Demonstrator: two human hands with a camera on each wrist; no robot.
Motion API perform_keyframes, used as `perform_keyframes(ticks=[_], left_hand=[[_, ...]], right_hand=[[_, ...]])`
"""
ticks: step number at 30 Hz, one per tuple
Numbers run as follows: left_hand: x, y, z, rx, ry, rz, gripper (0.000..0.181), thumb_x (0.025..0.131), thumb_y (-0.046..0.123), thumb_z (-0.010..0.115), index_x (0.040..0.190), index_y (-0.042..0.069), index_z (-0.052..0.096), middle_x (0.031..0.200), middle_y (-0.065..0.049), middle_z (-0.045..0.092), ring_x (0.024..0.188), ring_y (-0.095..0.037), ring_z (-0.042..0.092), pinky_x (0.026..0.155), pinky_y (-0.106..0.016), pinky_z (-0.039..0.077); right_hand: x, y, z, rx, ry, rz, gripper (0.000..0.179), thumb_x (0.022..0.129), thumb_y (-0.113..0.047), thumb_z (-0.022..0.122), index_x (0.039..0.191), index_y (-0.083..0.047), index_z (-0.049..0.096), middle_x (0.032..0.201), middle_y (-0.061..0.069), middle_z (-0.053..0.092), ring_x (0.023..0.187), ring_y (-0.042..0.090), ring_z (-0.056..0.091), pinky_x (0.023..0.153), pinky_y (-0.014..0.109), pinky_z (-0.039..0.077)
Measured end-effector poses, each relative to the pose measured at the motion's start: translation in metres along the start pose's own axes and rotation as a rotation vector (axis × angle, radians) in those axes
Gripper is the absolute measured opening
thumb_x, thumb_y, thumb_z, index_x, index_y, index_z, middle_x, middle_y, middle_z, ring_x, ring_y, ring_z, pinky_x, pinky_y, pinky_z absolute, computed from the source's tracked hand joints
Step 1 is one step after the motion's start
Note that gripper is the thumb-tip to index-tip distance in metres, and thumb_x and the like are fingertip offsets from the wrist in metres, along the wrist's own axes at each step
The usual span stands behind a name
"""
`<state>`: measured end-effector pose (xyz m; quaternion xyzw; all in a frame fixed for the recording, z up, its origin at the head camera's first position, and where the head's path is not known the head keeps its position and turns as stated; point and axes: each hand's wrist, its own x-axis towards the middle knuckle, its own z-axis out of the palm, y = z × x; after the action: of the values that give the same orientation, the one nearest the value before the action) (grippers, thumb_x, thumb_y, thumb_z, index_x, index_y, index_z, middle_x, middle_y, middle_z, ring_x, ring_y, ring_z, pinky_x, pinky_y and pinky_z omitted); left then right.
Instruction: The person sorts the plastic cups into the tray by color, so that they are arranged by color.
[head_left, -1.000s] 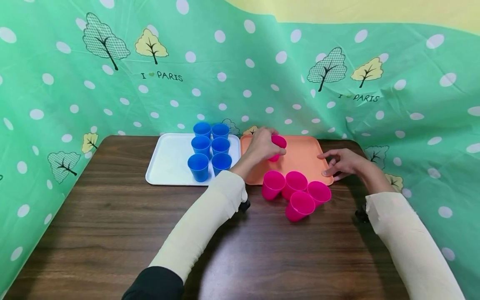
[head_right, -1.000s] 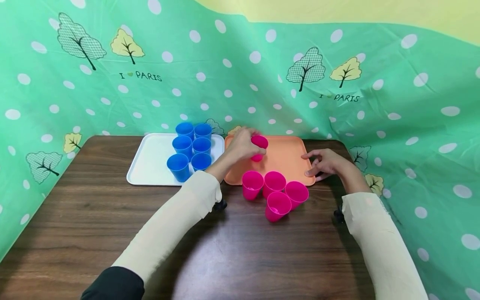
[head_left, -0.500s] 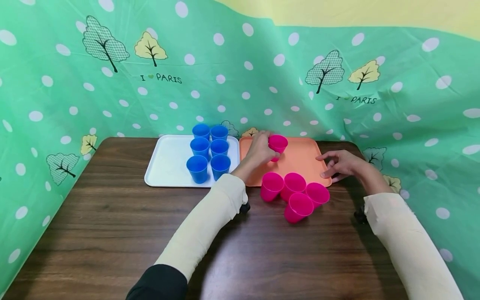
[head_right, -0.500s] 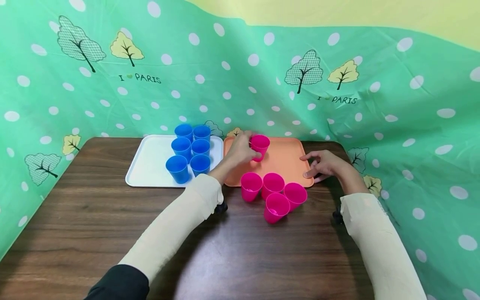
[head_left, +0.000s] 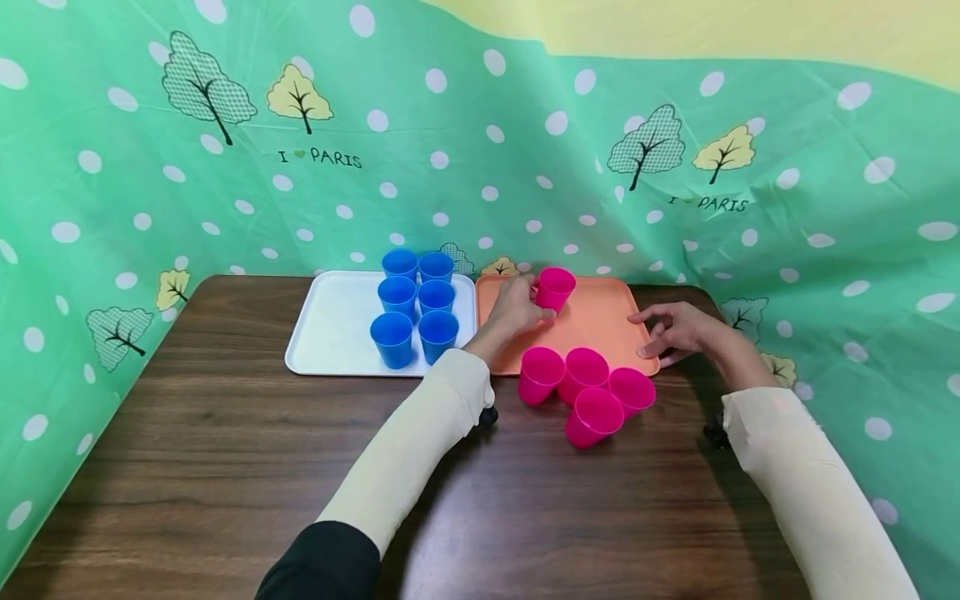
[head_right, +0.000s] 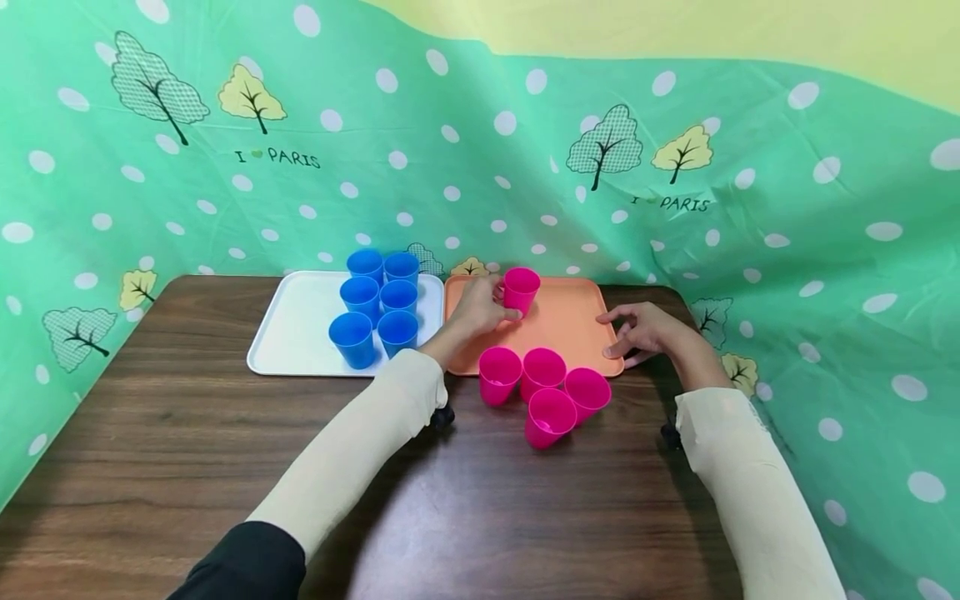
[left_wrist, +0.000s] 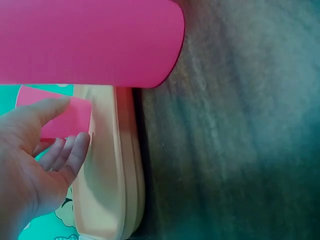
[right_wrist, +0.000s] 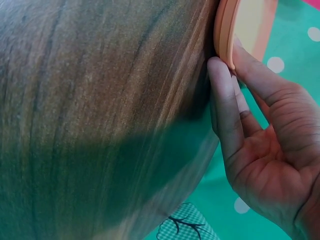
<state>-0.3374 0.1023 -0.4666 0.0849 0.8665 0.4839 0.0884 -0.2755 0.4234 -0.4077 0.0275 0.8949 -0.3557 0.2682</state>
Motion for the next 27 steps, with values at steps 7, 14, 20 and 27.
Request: perform_keyframes(ticks=[7,14,20,27], left_hand=[[0.011,-0.004,0.002,0.104,-0.027,-0.004,0.065,0.093,0.038,0.095,0.150,0.023,0.067,0.124,0.004,0.076,0.113,-0.014,0.069,0.090,-0.031,0.062],[0.028,-0.013,0.005,0.148,-0.047,0.003,0.081,0.094,0.043,0.092,0.166,0.029,0.057,0.149,0.003,0.074,0.135,-0.021,0.069,0.108,-0.038,0.062],[0.025,-0.009,0.001,0.154,-0.062,-0.037,0.081,0.098,0.043,0.088,0.169,0.028,0.053,0.162,0.001,0.067,0.146,-0.024,0.065,0.113,-0.043,0.062],[0.013,-0.002,-0.004,0.116,-0.053,-0.052,0.081,0.096,0.041,0.091,0.167,0.028,0.055,0.165,0.002,0.064,0.147,-0.023,0.063,0.109,-0.040,0.064]], right_hand=[[-0.002,-0.001,0.002,-0.002,0.003,0.006,0.082,0.096,-0.008,0.090,0.165,0.004,0.048,0.087,0.006,0.066,0.078,0.022,0.076,0.078,0.045,0.073],[0.000,-0.001,0.001,-0.014,0.005,0.015,0.082,0.097,-0.009,0.090,0.166,0.003,0.047,0.088,0.006,0.066,0.079,0.022,0.076,0.079,0.044,0.073],[0.002,-0.001,0.000,-0.016,0.003,0.020,0.081,0.097,-0.009,0.089,0.166,0.003,0.047,0.088,0.006,0.065,0.080,0.022,0.075,0.079,0.043,0.072],[0.001,-0.001,0.000,-0.027,0.011,0.028,0.082,0.097,-0.010,0.090,0.166,0.001,0.048,0.090,0.007,0.066,0.080,0.022,0.075,0.079,0.043,0.072]])
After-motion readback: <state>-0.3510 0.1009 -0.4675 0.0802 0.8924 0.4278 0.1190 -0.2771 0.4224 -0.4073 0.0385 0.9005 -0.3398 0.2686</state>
